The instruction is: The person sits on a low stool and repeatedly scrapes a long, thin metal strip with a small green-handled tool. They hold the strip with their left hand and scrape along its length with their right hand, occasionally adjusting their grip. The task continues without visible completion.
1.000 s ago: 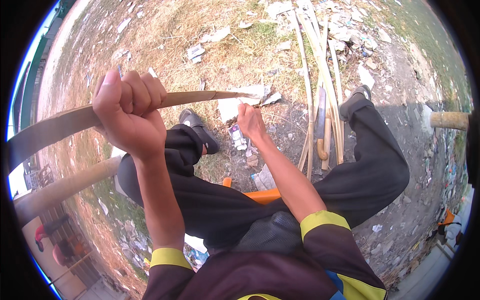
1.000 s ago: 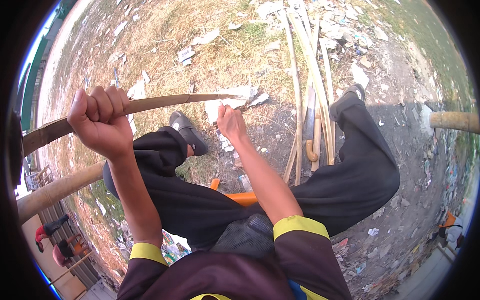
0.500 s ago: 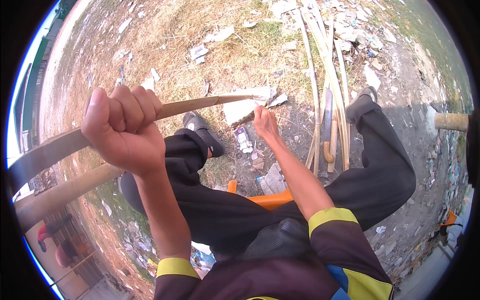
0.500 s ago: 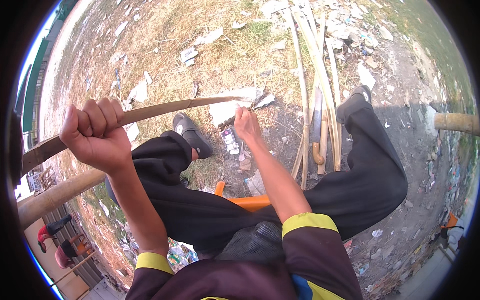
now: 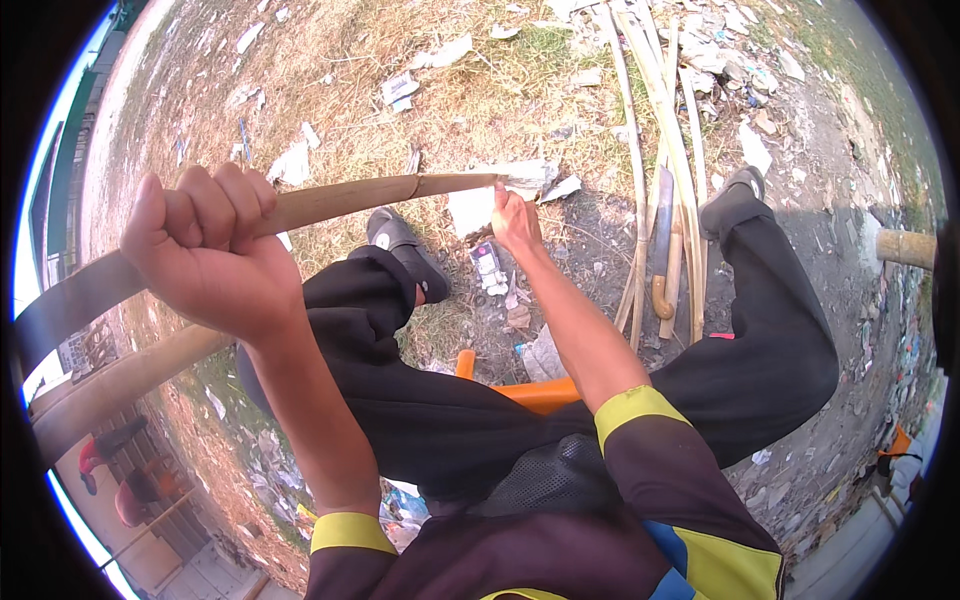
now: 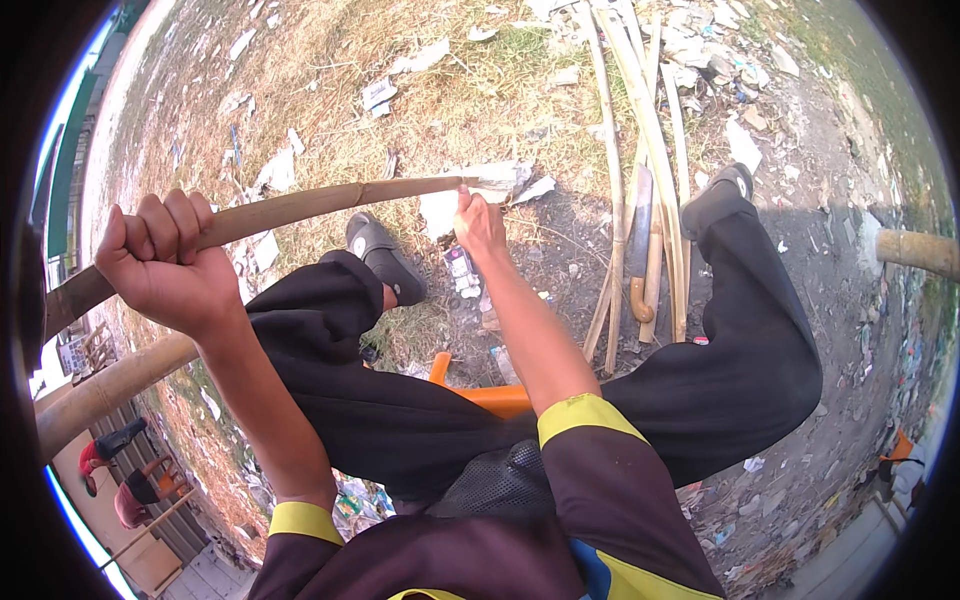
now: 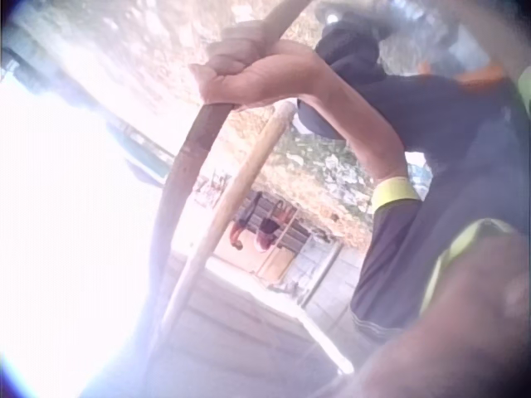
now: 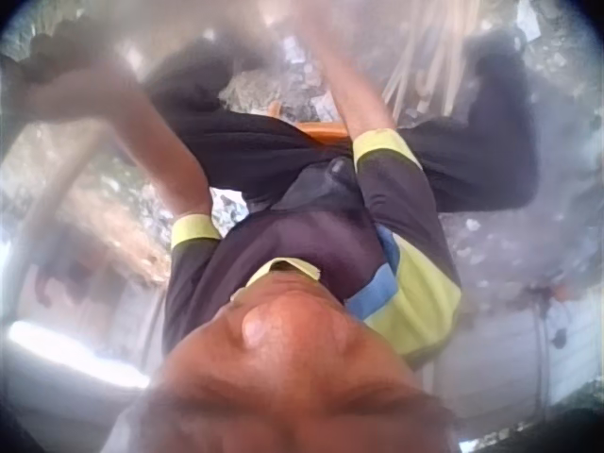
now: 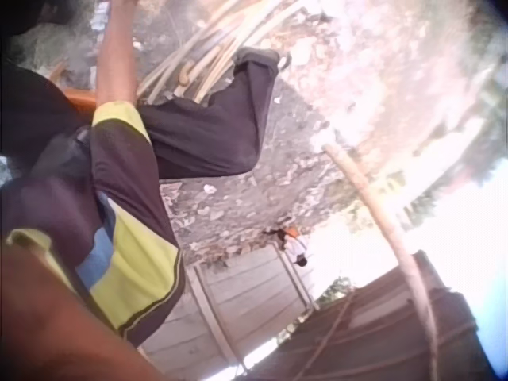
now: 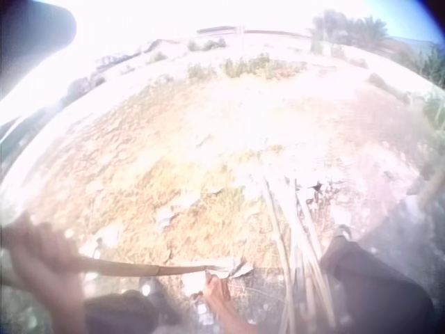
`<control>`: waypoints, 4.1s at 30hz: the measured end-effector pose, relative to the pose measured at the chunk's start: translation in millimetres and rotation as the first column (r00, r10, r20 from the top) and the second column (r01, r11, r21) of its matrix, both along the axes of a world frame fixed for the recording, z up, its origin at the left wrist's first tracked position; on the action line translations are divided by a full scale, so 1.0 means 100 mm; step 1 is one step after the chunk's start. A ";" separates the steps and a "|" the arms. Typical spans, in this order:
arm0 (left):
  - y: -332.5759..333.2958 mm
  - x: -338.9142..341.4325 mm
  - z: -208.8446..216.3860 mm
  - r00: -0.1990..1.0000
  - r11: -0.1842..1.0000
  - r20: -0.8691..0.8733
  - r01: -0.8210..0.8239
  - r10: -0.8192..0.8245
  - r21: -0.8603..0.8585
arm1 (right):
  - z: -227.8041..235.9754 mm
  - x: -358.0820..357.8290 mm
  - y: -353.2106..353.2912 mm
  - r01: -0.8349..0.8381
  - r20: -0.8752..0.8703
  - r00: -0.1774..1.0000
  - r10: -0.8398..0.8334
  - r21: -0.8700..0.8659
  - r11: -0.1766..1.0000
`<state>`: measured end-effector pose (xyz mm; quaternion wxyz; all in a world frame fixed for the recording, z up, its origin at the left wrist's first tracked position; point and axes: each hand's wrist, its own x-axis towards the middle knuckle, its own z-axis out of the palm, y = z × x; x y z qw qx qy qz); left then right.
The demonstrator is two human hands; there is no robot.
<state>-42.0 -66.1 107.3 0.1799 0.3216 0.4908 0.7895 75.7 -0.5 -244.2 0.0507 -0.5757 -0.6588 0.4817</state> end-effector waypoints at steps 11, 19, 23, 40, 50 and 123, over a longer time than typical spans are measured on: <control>0.00 -0.04 0.00 0.999 0.999 -0.019 0.033 -0.032 0.035 | -0.23 0.05 -0.01 0.105 -0.059 0.992 -0.108 -0.056 0.993; -0.06 -0.22 -0.06 0.979 0.976 -0.014 0.202 -0.201 0.082 | 0.04 0.24 0.17 0.113 0.033 0.993 -0.113 0.015 0.994; -0.13 -0.27 -0.11 0.912 0.908 -0.110 0.407 -0.396 0.102 | 0.60 0.27 0.17 0.106 -0.215 0.974 -0.064 0.190 0.976; -0.19 0.05 -0.06 0.978 0.972 -0.063 0.203 -0.197 0.122 | 1.83 0.02 -0.56 0.054 -0.376 0.926 -0.025 0.066 0.996; -0.22 -0.01 -0.12 0.966 0.958 -0.038 0.260 -0.257 0.121 | 1.67 0.07 -0.35 -0.084 -0.129 0.987 0.093 0.075 0.994; -0.23 -0.44 -0.16 0.981 0.973 -0.040 0.191 -0.188 0.128 | 0.88 0.58 -0.15 0.035 -0.045 0.999 -0.031 0.095 0.995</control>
